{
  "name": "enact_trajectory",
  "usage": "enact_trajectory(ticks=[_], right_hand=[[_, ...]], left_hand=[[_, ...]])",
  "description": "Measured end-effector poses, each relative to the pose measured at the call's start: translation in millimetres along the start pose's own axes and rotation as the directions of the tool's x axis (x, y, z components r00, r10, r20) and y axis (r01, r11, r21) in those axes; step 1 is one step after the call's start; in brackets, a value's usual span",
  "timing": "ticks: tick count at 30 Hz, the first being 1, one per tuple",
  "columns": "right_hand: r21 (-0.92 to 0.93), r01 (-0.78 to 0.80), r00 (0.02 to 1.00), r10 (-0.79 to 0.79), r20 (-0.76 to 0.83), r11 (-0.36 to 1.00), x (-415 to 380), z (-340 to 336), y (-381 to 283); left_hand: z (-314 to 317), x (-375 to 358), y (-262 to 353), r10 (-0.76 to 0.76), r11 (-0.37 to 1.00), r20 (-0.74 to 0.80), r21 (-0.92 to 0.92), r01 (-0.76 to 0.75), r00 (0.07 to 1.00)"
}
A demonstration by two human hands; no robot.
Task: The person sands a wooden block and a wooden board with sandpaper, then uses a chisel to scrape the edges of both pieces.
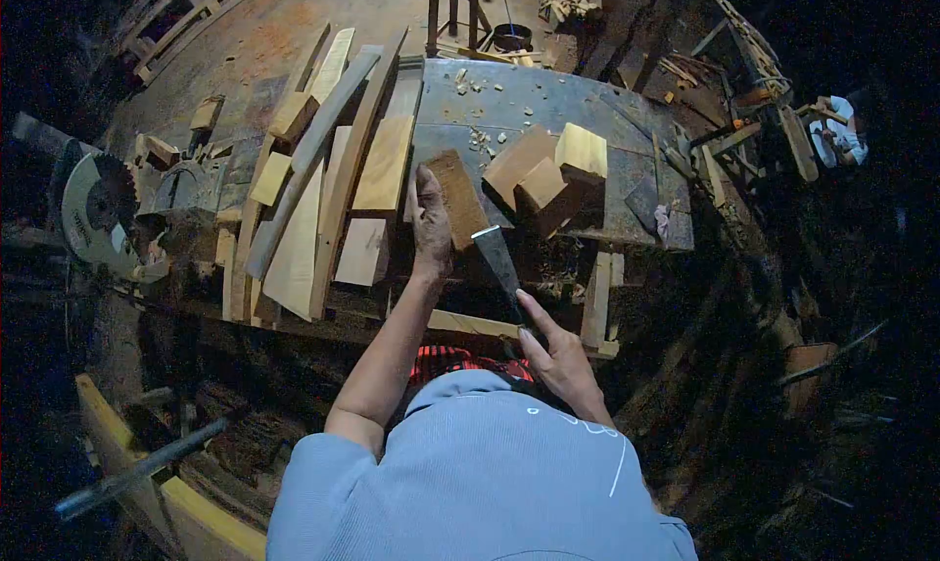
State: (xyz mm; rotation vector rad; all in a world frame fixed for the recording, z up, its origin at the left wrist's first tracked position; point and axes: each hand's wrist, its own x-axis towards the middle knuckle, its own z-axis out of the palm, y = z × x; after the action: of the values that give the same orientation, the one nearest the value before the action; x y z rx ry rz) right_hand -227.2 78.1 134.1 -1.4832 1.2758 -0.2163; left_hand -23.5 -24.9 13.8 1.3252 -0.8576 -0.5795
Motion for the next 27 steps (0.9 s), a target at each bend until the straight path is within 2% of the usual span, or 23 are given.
enact_trajectory(ticks=[1,2,3,6,7,9,10,12,13,15,16,17,19,20,22,23,25,26,27], right_hand=[[-0.002,0.0,1.0,0.0,0.0,1.0,2.0,0.1,-0.3],[-0.031,0.049,0.998,-0.05,-0.029,0.998,4.1,0.1,0.7],[-0.06,0.094,0.994,-0.098,-0.057,0.994,4.4,0.4,1.6],[-0.082,0.103,0.993,-0.107,-0.05,0.991,1.9,2.1,-1.4],[-0.082,0.106,0.993,-0.111,-0.05,0.991,2.4,3.7,-1.8],[-0.065,0.116,0.991,-0.12,-0.065,0.991,2.1,6.3,-1.1],[-0.066,0.12,0.99,-0.124,-0.063,0.991,3.9,6.5,-1.2],[-0.065,0.106,0.988,-0.112,-0.101,0.992,9.0,6.0,-1.9],[-0.064,0.105,0.988,-0.111,-0.104,0.992,12.7,4.7,-3.6],[-0.022,0.039,0.991,-0.041,-0.125,0.999,22.3,1.3,-8.5],[-0.017,0.006,0.994,-0.008,-0.11,1.0,23.2,-1.3,-13.7],[-0.016,0.011,0.993,-0.012,-0.116,1.0,21.7,-0.3,-12.7],[-0.072,0.074,0.992,-0.08,-0.096,0.995,14.8,1.7,-7.2],[-0.101,0.09,0.993,-0.097,-0.074,0.991,10.2,2.7,-7.1],[-0.082,0.101,0.993,-0.105,-0.052,0.991,9.6,3.2,-5.7],[-0.081,0.075,0.996,-0.078,-0.045,0.994,10.2,2.1,-5.7],[-0.07,0.119,0.988,-0.125,-0.088,0.99,17.8,3.4,-0.4],[-0.065,0.167,0.976,-0.174,-0.13,0.984,21.8,2.9,0.6],[-0.065,0.164,0.976,-0.171,-0.136,0.984,24.3,-0.2,-2.0]], left_hand=[[-2.1,1.8,-2.1,0.0,1.0,-0.001,-0.002,0.0,1.0],[-6.0,4.5,-1.6,-0.18,0.967,0.072,-0.171,0.19,0.981],[-8.9,5.9,-1.3,-0.339,0.869,0.177,-0.317,0.379,0.924],[-16.0,8.7,12.7,-0.393,0.846,0.245,-0.281,0.453,0.886],[-14.9,9.3,6.5,-0.391,0.848,0.244,-0.281,0.45,0.888],[-8.8,8.5,-2.1,-0.26,0.943,0.06,-0.2,0.267,0.964],[-7.3,6.6,-6.2,-0.258,0.944,0.057,-0.2,0.264,0.964],[-3.4,2.4,12.0,-0.23,0.973,-0.013,0.019,0.23,0.973],[-2.0,-0.2,22.8,-0.23,0.973,-0.011,0.019,0.23,0.973],[-2.1,-7.1,43.6,-0.35,0.917,0.19,-0.129,0.377,0.917],[-3.7,-11.2,43.9,-0.282,0.946,0.212,-0.099,0.307,0.936],[0.1,-11.8,45.6,-0.275,0.948,0.215,-0.1,0.301,0.937],[13.7,-8.2,50.2,-0.415,0.83,0.027,-0.399,0.391,0.909],[11.9,-4.1,44.6,-0.405,0.832,0.021,-0.405,0.378,0.914],[-1.9,2.8,24.7,-0.305,0.942,0.075,-0.119,0.313,0.949],[-7.8,5.9,23.8,-0.302,0.943,0.077,-0.12,0.31,0.95],[-15.4,5.2,21.4,-0.343,0.884,0.261,-0.235,0.404,0.902],[-13.1,-3.4,39.8,-0.346,0.921,0.251,-0.092,0.378,0.904],[-8.8,-7.0,49.8,-0.346,0.921,0.257,-0.093,0.379,0.903]])
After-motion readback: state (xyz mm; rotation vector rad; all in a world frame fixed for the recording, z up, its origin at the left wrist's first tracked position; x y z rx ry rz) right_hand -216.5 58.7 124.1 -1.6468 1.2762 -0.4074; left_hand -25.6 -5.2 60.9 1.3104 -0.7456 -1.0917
